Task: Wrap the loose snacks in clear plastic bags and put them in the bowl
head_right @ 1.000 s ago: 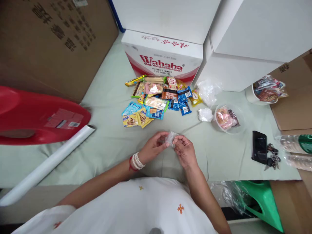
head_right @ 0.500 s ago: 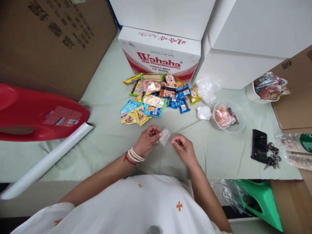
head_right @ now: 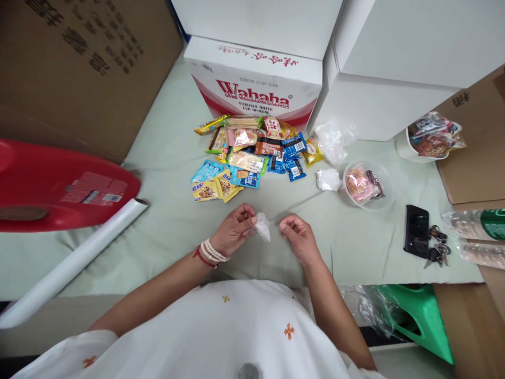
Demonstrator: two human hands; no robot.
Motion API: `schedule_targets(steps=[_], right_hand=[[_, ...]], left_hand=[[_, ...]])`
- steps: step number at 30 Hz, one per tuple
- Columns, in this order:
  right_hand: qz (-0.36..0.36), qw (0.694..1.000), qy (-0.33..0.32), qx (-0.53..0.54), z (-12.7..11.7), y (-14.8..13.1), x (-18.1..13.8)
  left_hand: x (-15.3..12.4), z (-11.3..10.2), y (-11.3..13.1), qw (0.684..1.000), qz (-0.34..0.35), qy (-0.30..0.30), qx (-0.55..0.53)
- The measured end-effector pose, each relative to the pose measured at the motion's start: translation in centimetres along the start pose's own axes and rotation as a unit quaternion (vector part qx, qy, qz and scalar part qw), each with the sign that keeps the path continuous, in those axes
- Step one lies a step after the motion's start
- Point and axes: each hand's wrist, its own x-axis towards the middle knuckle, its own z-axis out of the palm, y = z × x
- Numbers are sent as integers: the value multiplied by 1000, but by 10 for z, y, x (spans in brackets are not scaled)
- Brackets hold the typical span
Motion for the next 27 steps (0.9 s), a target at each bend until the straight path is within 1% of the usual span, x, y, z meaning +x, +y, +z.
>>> schedule_targets(steps=[2, 4, 5, 7, 9, 10, 12, 14, 15, 16, 17, 19, 20, 21, 22, 23, 24, 25, 26, 27], right_hand=[[5, 999, 20, 25, -7, -4, 0], [6, 1000, 21, 20, -5, -7, 0], [8, 1000, 10, 9, 0, -8, 0], [20, 999, -33, -9, 14, -8, 0], [34, 997, -63, 1, 29, -6, 1], [37, 997, -61, 15, 33, -5, 2], [39, 998, -31, 46, 35, -2, 5], [38, 998, -5, 51, 28, -1, 6], [38, 998, -6, 42, 23, -1, 6], [42, 999, -16, 30, 17, -2, 5], [50, 998, -33, 21, 12, -3, 4], [75, 995, -61, 27, 5, -7, 1], [92, 993, -66, 40, 2, -10, -1], [106, 991, -65, 55, 0, -12, -3], [114, 989, -59, 70, -1, -14, -4], [117, 989, -51, 81, -2, -16, -6], [114, 989, -42, 87, -3, -16, -7], [107, 990, -33, 89, -2, -16, -8], [95, 991, -21, 88, -2, -15, -9], [81, 993, -8, 82, 0, -13, -10]], left_hand=[[-1, -9, 4, 1000, 3, 9, 5], [-2, -11, 5, 999, 22, 16, 19], [-3, -10, 4, 999, 35, 13, 31], [-4, -3, 0, 997, 53, -7, 60], [-5, 3, -3, 994, 63, -32, 78], [-5, 5, -3, 994, 66, -38, 79], [-4, 2, -2, 994, 75, -30, 79], [-3, -5, 3, 990, 87, -16, 113], [-3, -10, 6, 984, 91, -18, 153], [-3, -14, 9, 973, 98, -28, 208], [-2, -18, 12, 955, 106, -48, 273], [0, -23, 19, 898, 133, -94, 408], [2, -25, 23, 865, 151, -107, 466], [5, -26, 29, 835, 172, -103, 512], [8, -27, 35, 813, 196, -75, 543], [11, -28, 42, 799, 224, -28, 558], [14, -28, 50, 792, 253, 32, 555], [15, -27, 57, 791, 277, 90, 538], [15, -25, 62, 799, 291, 129, 511], [15, -21, 65, 815, 289, 137, 483]])
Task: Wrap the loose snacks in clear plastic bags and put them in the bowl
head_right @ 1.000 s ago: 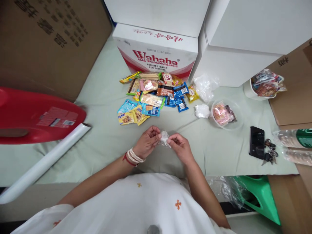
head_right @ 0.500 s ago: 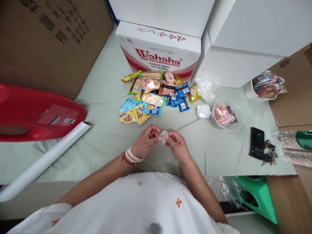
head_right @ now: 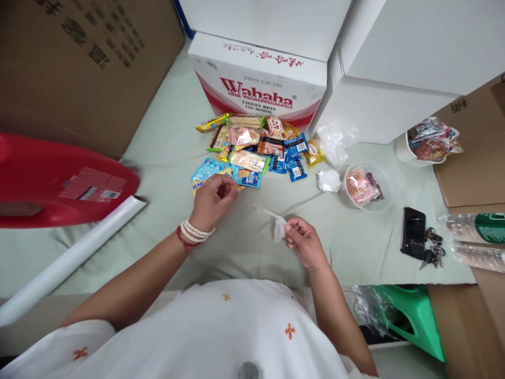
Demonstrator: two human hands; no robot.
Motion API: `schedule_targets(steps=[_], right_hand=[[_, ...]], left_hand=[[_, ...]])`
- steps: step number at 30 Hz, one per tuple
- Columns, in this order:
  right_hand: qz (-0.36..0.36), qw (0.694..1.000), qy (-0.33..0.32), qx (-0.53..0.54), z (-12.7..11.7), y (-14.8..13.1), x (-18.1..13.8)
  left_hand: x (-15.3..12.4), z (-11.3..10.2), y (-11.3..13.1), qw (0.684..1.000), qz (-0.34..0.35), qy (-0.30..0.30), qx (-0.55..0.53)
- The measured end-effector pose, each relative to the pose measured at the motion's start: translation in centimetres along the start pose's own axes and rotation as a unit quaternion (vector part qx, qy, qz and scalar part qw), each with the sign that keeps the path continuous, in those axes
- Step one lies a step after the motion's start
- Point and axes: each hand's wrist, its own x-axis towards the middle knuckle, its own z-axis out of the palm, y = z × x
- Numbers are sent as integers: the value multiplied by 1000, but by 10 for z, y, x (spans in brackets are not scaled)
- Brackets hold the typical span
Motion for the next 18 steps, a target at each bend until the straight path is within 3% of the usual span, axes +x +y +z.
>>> schedule_targets(steps=[2, 4, 5, 7, 10, 14, 18], right_hand=[[-31, 999, 20, -26, 4, 6, -1], [-60, 996, 23, -62, 9, 12, -1], [-74, 994, 22, -75, 12, 14, 0], [-94, 992, 31, -76, 17, 16, 0], [-89, 992, 87, 0, 16, 15, 3], [-36, 985, 130, 112, 6, 15, 8], [-20, 989, 96, 115, 7, 19, 6]], left_hand=[[-5, 6, 10, 994, -33, -79, -75], [-16, 21, 18, 968, -67, -196, -144], [-23, 31, 21, 956, -83, -222, -174], [-35, 48, 22, 937, -117, -223, -241], [-49, 58, 14, 916, -164, -175, -322], [-68, 41, -2, 922, -199, -169, -287], [-78, 28, -5, 941, -180, -168, -232]])
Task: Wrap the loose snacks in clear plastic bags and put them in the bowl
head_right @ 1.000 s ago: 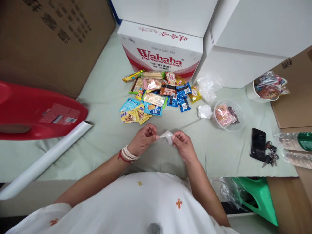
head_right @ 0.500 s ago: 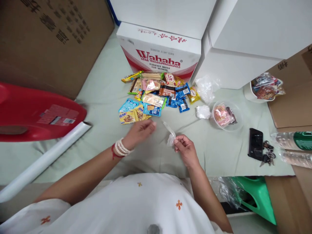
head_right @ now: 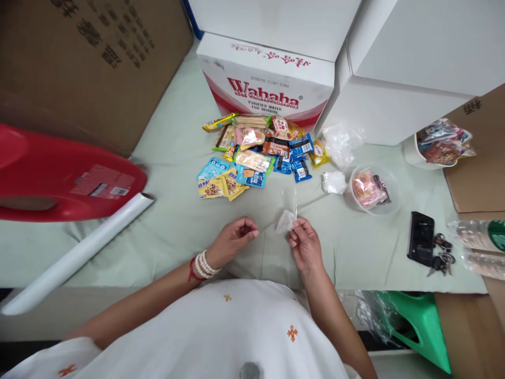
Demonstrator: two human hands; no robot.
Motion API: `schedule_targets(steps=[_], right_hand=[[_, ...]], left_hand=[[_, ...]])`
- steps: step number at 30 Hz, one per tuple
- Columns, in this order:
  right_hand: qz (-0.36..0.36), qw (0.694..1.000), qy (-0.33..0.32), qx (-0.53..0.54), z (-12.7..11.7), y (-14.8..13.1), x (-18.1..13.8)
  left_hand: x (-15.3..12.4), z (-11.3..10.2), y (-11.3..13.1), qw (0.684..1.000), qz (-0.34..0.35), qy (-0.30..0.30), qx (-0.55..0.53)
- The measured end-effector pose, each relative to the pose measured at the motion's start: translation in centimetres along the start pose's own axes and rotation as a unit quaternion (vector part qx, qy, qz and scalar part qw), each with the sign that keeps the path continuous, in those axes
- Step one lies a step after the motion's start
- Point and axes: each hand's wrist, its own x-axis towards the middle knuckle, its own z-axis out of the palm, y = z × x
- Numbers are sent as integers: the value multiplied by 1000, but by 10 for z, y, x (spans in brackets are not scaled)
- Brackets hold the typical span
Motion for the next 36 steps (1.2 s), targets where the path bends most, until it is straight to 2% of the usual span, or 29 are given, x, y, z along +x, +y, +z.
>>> schedule_targets(steps=[2, 5, 9, 11, 14, 16, 19, 21, 24, 27, 29, 32, 34, 36], right_hand=[[22, 999, -32, -6, 5, 3, -4], [38, 997, -63, -18, 11, 5, -8], [-10, 1000, -19, -2, 10, 1, -4], [-12, 1000, 8, 24, 7, -2, 1], [1, 998, 26, 65, 3, -4, 6], [5, 997, 20, 72, 3, -3, 7], [-2, 999, -5, 39, 8, 0, 4], [-16, 1000, -24, 4, 12, 3, 1], [-43, 997, -39, -49, 17, 7, -2], [-65, 996, -8, -54, 16, 6, -2], [-65, 997, 24, -19, 13, 5, -1], [-32, 998, 43, 19, 5, 7, -4], [-14, 999, 37, -15, 0, 11, -12], [-55, 991, 42, -110, -4, 15, -23]], left_hand=[[4, 5, 5, 998, 46, 11, 35], [18, 17, 13, 987, 113, -10, 115], [20, 19, 16, 967, 170, 3, 187], [10, 13, 14, 954, 205, 11, 217], [-8, 2, 11, 937, 234, -19, 259], [-15, -1, 10, 947, 201, -14, 250], [-11, 6, 14, 983, 77, 32, 163], [0, 15, 18, 993, 23, 39, 108], [21, 30, 22, 995, 6, 45, 90], [34, 39, 18, 999, -24, 38, 21], [37, 39, 13, 994, -57, 41, -79], [36, 33, 8, 963, -95, 105, -229], [34, 28, 8, 945, -77, 145, -282], [32, 24, 9, 944, -35, 158, -288]])
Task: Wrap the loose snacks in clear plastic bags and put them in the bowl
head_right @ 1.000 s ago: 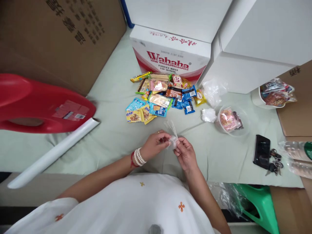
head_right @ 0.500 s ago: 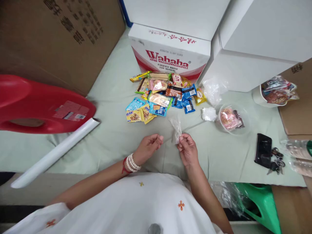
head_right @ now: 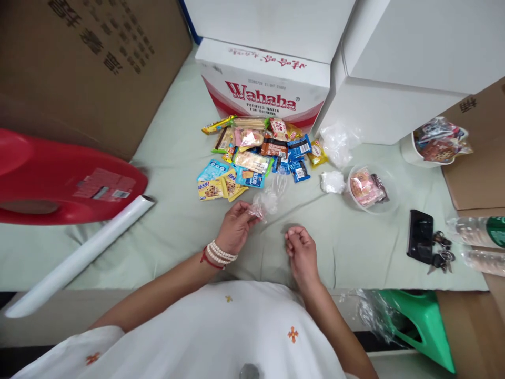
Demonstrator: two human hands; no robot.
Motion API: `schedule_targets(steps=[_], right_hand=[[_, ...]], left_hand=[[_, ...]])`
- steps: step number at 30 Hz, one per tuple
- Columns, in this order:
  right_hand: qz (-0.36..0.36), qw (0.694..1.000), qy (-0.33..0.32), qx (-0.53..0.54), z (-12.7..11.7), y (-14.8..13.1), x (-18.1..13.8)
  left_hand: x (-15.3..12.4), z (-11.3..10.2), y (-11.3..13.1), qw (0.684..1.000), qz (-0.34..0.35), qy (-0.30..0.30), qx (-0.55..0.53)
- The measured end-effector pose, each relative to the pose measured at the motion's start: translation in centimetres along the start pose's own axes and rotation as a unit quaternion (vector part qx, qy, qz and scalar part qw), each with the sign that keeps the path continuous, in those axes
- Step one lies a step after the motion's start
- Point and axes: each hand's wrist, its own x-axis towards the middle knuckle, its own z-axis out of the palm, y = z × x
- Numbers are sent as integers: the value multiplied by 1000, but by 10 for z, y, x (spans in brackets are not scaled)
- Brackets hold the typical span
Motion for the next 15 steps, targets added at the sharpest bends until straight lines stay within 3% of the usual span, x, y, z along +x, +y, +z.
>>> schedule_targets(steps=[2, 5, 8, 10, 12, 15], right_hand=[[-127, 985, 22, -117, -3, -2, -8], [-333, 902, 20, -274, -3, -17, -6], [-419, 821, -44, -384, 1, -40, 9], [-436, 800, -83, -404, 2, -55, 18], [-409, 827, -121, -365, 3, -67, 23], [-243, 929, -177, -216, 5, -77, 22]], left_hand=[[-3, -1, 4, 999, 41, -23, 19], [-11, -1, 11, 989, 103, -75, 76], [-18, 0, 21, 971, 143, -134, 134], [-18, -1, 31, 961, 154, -154, 168], [-16, -2, 42, 957, 163, -149, 186], [-11, -1, 56, 968, 147, -135, 149]])
